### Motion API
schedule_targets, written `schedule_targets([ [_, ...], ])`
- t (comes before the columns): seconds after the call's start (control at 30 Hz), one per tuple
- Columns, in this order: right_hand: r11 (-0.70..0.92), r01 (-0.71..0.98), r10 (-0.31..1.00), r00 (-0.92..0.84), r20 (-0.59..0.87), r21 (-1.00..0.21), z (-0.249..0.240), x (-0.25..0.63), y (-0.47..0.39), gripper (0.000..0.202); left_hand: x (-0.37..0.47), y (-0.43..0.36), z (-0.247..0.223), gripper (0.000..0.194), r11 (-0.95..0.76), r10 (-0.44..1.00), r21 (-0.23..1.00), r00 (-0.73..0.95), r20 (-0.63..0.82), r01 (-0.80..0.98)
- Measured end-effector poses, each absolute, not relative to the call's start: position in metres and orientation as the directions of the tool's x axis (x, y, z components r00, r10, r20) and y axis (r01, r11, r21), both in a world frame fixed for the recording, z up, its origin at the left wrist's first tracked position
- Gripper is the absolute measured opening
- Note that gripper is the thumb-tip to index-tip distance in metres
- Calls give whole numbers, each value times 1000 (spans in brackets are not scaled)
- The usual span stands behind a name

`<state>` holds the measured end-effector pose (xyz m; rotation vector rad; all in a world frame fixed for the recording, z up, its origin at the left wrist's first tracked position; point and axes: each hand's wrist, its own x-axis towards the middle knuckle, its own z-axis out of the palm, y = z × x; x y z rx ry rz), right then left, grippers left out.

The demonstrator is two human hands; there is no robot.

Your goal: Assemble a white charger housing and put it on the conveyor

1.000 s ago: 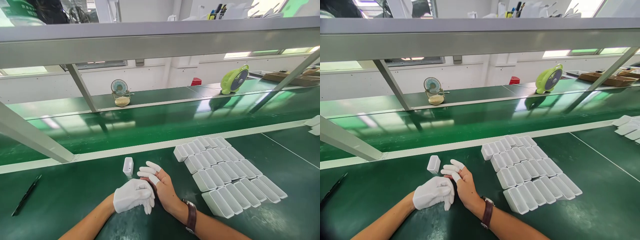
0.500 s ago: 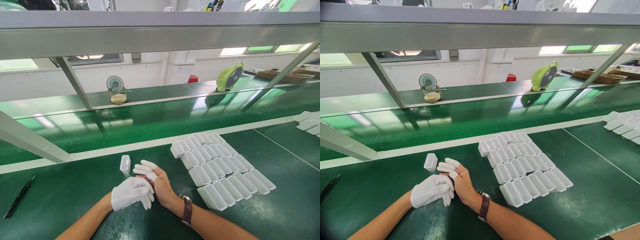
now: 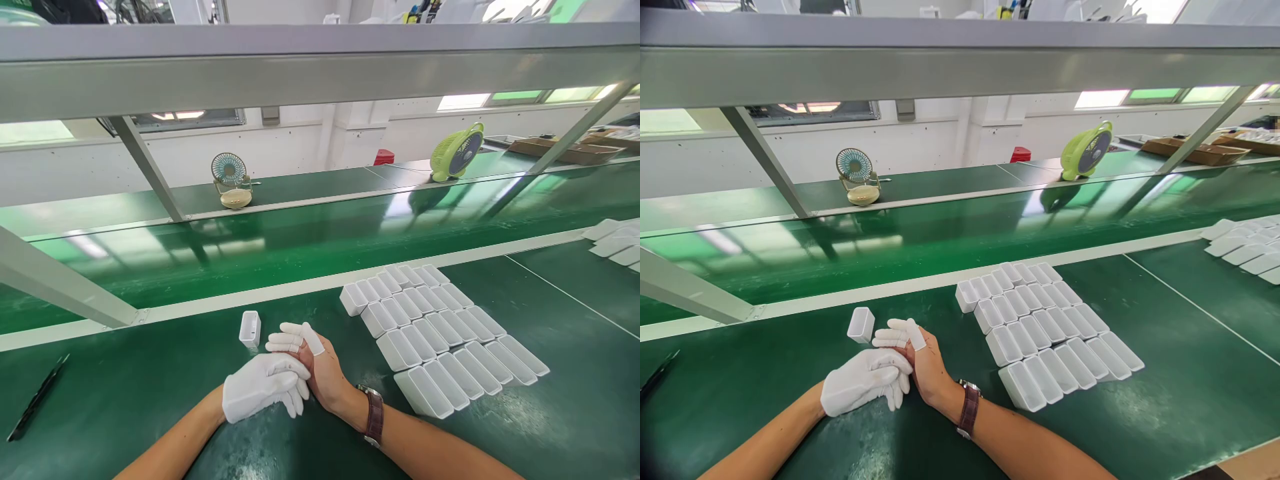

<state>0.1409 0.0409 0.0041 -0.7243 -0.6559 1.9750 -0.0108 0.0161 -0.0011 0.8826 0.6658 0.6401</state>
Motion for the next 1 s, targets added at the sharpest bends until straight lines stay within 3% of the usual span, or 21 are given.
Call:
schedule_targets([
  [0.13, -411, -535, 893, -398, -210, -738, 0, 142, 41, 47, -9, 18, 1, 35, 432, 755, 862, 629, -186, -264],
  [0.37, -322, -319, 892, -417, -173, -892, -4, 142, 39, 50, -9, 19, -8, 27, 302, 831, 906, 547, -97, -297],
  [0.53, -263, -293, 892, -437, -116, -919, -14, 140, 38, 49, -11, 22, 1, 31, 200, 832, 975, 543, -116, -98],
  [0.67, -219, -216, 884, -457, -99, -952, -18, 141, 38, 48, -10, 24, 9, 23, 170, 826, 983, 535, -177, 63],
  [1.0, -214, -166, 850, -517, -100, -963, -13, 142, 34, 50, -9, 21, 11, 18, 178, 826, 972, 513, -232, 153],
])
